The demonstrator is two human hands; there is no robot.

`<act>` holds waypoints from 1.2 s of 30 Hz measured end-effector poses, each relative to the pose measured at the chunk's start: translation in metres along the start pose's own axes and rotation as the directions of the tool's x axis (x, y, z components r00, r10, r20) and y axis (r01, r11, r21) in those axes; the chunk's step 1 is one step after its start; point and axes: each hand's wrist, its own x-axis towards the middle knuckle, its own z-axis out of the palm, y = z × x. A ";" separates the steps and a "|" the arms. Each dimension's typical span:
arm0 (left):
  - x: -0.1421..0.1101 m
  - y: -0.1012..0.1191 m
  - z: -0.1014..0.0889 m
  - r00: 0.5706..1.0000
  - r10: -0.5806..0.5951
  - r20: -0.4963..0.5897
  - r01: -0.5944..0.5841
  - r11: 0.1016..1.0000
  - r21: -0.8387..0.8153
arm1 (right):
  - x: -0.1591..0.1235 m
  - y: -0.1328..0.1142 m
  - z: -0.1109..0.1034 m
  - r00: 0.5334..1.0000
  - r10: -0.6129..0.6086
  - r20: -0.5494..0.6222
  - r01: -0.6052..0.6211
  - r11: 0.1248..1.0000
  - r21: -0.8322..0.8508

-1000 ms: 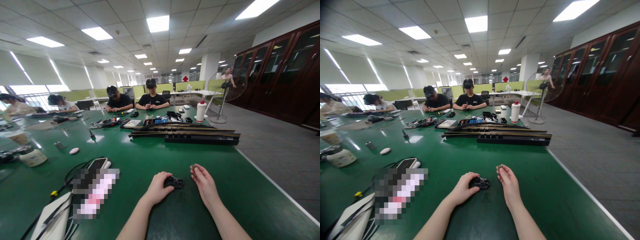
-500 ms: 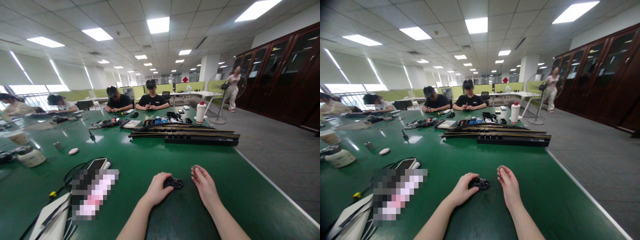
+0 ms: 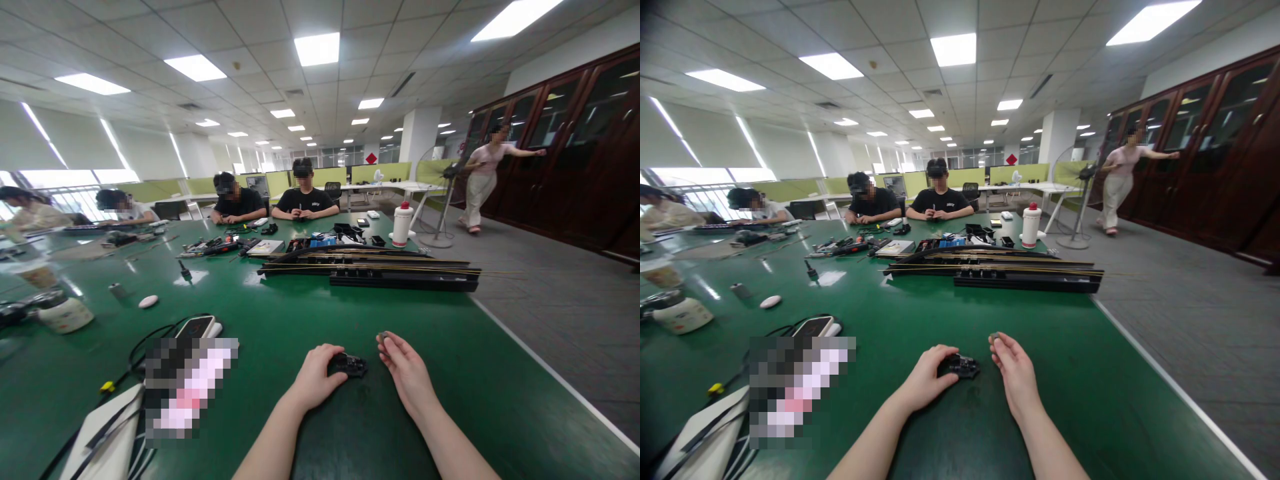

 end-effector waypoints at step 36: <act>0.001 -0.004 0.005 0.999 0.031 -0.027 -0.030 0.999 0.028 | -0.017 0.004 0.010 0.823 -0.050 0.566 0.549 0.327 -0.769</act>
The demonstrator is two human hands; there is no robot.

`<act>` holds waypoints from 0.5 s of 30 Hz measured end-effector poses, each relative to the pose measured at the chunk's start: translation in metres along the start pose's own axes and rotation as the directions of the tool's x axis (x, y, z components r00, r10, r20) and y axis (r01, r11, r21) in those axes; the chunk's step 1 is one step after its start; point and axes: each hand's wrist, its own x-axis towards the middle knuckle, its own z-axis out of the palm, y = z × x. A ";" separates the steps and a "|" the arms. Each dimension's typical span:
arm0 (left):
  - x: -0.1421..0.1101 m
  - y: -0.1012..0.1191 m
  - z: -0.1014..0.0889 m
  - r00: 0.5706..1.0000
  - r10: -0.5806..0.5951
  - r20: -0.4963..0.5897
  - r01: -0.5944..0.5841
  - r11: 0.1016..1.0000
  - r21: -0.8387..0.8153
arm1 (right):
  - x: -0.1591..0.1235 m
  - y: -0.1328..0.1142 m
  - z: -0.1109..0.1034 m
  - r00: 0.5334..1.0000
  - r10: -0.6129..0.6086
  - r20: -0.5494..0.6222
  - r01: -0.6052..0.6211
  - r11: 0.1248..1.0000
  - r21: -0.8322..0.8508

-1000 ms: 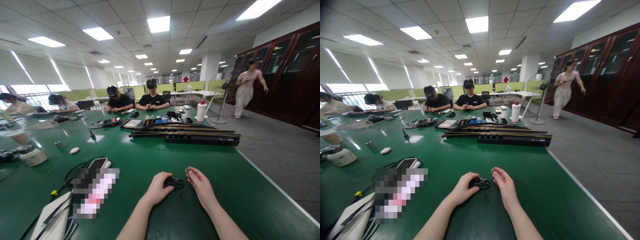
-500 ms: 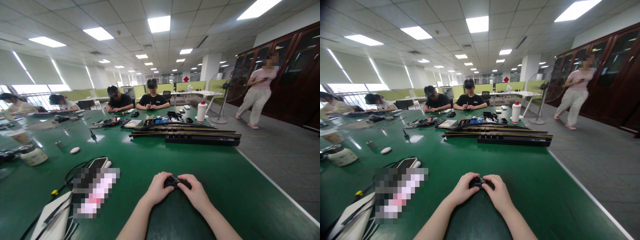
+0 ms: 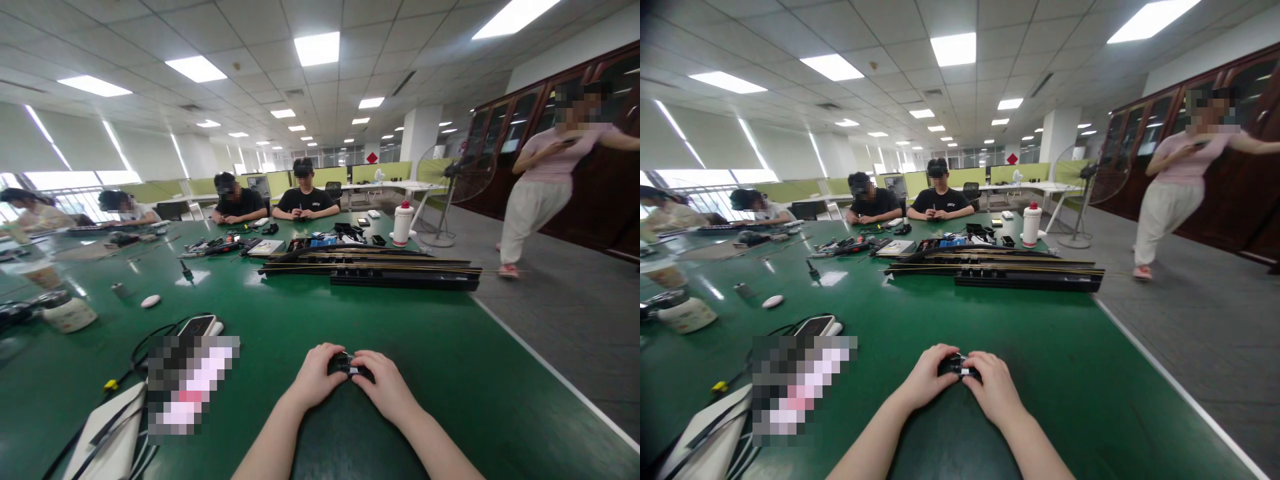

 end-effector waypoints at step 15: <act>-0.001 -0.003 0.000 0.998 -0.059 0.031 0.060 0.998 -0.037 | 0.001 0.004 -0.003 0.993 0.113 0.018 -0.114 0.989 0.096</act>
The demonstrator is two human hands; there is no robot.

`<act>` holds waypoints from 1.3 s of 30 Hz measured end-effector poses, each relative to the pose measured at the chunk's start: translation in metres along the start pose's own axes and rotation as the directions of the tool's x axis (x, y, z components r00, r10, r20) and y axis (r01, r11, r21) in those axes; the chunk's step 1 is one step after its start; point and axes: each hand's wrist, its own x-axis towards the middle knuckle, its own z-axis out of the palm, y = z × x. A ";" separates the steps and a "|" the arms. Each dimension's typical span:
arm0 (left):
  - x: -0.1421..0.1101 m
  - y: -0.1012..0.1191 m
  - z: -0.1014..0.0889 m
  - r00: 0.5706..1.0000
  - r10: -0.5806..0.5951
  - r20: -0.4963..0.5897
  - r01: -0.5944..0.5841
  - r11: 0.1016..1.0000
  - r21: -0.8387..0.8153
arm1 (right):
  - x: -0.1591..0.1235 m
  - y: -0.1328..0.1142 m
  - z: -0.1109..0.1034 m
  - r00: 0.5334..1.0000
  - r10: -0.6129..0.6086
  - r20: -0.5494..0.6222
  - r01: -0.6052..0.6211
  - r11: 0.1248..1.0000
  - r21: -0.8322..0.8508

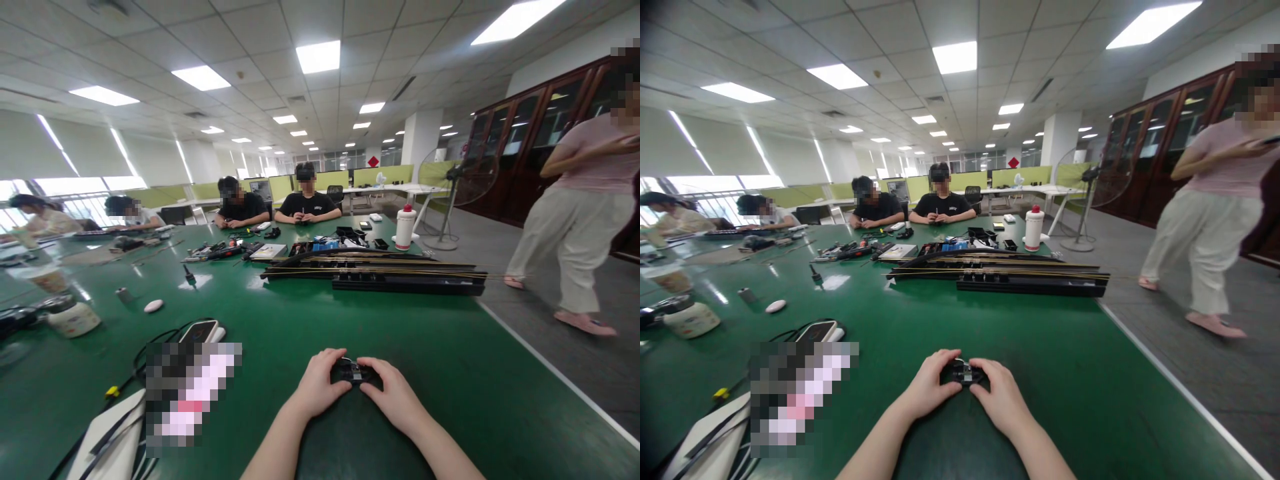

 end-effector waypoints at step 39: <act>-0.001 0.005 -0.003 1.000 -0.002 0.000 0.002 1.000 0.006 | -0.002 -0.002 -0.001 1.000 0.030 -0.001 -0.030 0.999 0.010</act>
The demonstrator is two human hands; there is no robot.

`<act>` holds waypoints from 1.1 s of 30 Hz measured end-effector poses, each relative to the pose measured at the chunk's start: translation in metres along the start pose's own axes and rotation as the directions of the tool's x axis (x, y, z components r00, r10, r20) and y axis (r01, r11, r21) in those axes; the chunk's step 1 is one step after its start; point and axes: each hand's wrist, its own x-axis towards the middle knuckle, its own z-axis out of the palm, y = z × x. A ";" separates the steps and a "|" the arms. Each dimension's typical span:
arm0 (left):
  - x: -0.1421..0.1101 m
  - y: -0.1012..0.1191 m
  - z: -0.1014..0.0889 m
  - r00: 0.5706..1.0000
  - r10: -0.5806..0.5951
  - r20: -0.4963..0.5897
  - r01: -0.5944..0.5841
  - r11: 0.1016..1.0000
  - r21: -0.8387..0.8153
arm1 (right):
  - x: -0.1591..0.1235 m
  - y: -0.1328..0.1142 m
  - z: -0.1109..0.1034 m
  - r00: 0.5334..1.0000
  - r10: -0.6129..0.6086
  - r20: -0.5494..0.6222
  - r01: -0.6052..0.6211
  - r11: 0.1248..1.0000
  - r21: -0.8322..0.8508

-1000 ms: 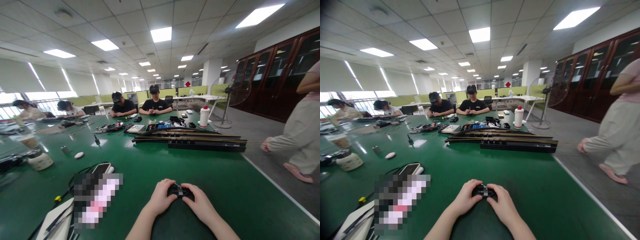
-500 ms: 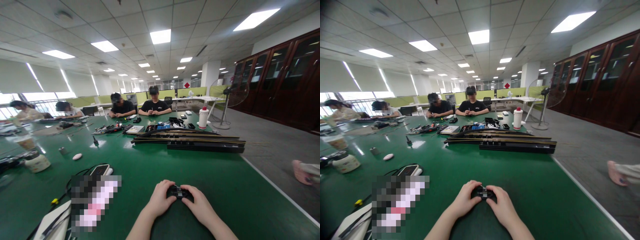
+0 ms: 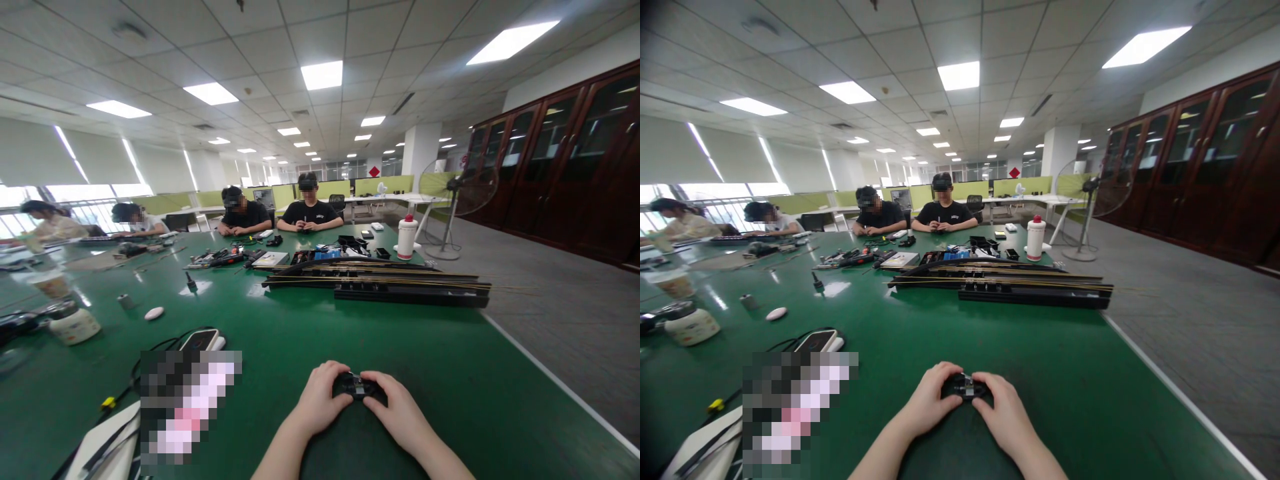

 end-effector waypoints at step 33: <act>0.001 0.001 0.000 1.000 -0.015 0.021 0.015 1.000 0.011 | -0.001 0.002 0.001 0.999 -0.030 -0.013 0.030 1.000 -0.009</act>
